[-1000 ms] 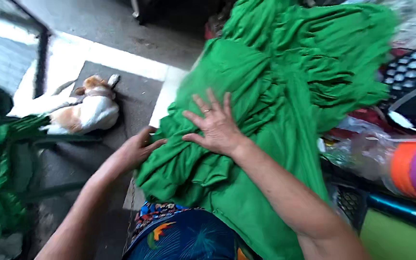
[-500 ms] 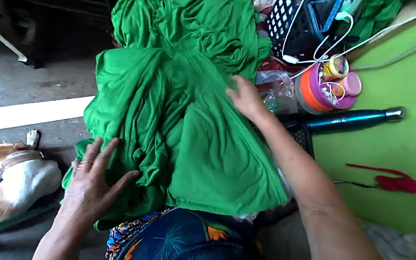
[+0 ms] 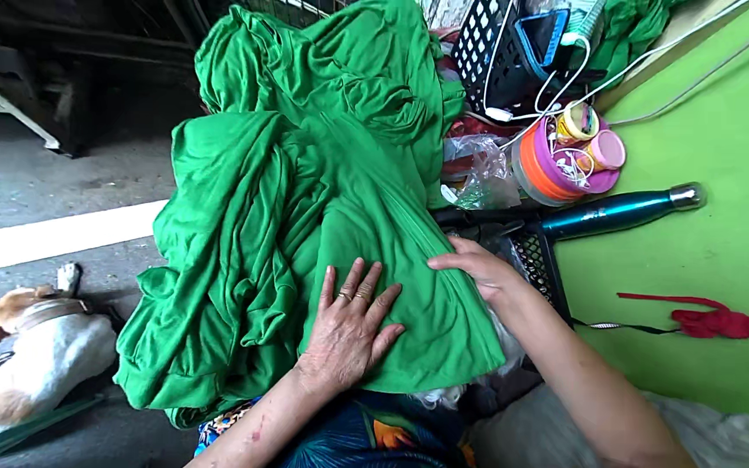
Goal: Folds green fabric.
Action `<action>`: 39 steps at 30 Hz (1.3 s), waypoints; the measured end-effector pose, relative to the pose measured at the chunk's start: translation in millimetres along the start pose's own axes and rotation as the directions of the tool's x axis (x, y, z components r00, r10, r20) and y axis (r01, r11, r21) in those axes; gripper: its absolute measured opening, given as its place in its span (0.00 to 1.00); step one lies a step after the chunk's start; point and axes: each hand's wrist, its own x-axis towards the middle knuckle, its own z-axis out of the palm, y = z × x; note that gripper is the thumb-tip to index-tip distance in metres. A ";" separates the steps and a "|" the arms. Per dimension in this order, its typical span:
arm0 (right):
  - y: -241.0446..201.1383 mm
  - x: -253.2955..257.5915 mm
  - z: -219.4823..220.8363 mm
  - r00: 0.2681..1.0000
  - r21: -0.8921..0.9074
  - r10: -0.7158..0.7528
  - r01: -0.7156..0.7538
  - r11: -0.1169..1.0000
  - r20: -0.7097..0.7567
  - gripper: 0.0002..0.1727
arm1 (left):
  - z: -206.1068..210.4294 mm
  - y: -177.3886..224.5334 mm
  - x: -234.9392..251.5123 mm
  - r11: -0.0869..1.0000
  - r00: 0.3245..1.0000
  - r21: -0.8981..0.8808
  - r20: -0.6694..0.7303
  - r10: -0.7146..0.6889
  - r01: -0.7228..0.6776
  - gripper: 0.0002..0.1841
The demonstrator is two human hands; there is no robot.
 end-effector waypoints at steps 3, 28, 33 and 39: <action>-5.5 -22.6 -1.0 0.999 0.129 -0.010 0.004 0.992 0.046 0.16 | -4.7 0.6 -3.5 0.997 1.000 -0.081 -0.001 -0.017 0.017 0.37; -20.4 -77.4 35.5 0.781 -0.206 -0.387 0.535 0.819 0.490 0.23 | -36.4 38.2 -1.1 0.810 0.945 -0.587 -0.273 -0.179 -0.017 0.40; -75.7 8.7 26.8 0.865 -0.701 -0.437 0.470 0.537 0.245 0.19 | -37.2 12.7 -2.1 0.684 0.943 -0.723 -0.157 -0.294 0.093 0.31; -107.7 197.4 47.1 0.955 -0.715 -0.253 0.069 0.696 -0.155 0.45 | -63.7 -7.2 -2.0 0.925 0.993 -0.379 -0.095 -0.064 0.023 0.18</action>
